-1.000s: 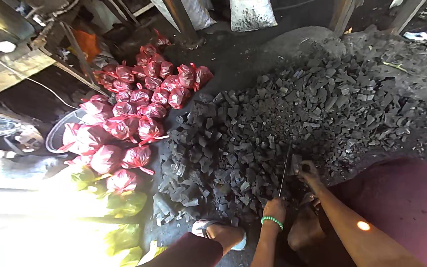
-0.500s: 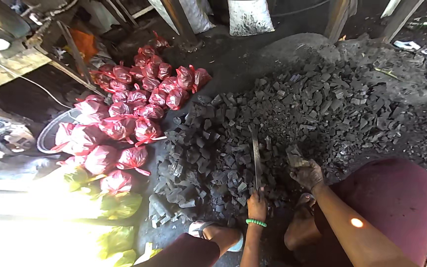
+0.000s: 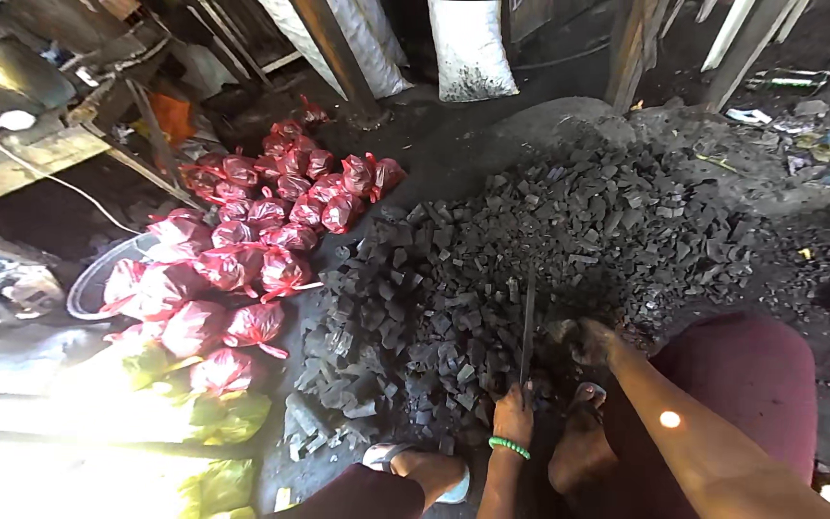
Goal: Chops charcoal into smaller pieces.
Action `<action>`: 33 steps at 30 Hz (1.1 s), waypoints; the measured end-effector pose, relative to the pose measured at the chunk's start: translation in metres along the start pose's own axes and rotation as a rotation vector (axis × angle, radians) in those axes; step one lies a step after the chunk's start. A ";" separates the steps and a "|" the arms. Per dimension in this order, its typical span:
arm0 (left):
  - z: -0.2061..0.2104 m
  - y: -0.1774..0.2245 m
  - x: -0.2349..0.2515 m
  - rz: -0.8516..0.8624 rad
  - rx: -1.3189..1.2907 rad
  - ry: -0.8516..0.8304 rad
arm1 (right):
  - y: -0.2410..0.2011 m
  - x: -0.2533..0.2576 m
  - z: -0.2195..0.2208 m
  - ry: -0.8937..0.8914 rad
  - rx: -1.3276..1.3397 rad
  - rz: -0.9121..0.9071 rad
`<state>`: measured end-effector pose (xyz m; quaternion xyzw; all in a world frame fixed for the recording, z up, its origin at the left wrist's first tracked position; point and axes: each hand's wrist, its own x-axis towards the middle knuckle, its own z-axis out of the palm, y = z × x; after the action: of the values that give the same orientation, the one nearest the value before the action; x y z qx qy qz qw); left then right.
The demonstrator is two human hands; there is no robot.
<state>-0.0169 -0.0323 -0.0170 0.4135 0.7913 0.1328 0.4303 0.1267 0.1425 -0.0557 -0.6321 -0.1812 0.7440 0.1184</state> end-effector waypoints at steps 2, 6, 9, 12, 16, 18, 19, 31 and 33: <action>0.004 -0.007 0.002 -0.011 0.087 -0.073 | 0.014 0.009 -0.002 -0.035 0.020 0.042; 0.010 -0.009 0.005 -0.074 0.252 -0.219 | 0.017 0.016 -0.004 -0.016 0.027 0.035; 0.011 -0.007 0.005 -0.114 0.288 -0.257 | 0.012 0.013 -0.002 0.026 0.114 -0.016; 0.012 -0.006 0.006 -0.121 0.303 -0.278 | 0.013 0.008 0.005 0.119 0.014 -0.140; 0.013 -0.002 0.008 -0.120 0.303 -0.295 | 0.016 0.008 -0.003 0.099 -0.119 -0.268; 0.013 -0.001 0.008 -0.113 0.279 -0.271 | 0.013 0.001 -0.001 0.118 -0.139 -0.298; 0.010 0.002 0.008 -0.107 0.264 -0.251 | 0.013 0.000 -0.001 0.118 -0.108 -0.324; -0.035 0.079 -0.016 0.838 -0.305 0.849 | 0.027 0.029 -0.004 0.099 -0.359 -0.463; -0.010 0.060 -0.001 0.777 -0.249 0.808 | 0.024 0.027 -0.003 0.098 -0.374 -0.448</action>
<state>0.0080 0.0062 0.0233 0.5365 0.6614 0.5208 0.0590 0.1266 0.1326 -0.0904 -0.6224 -0.4444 0.6216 0.1695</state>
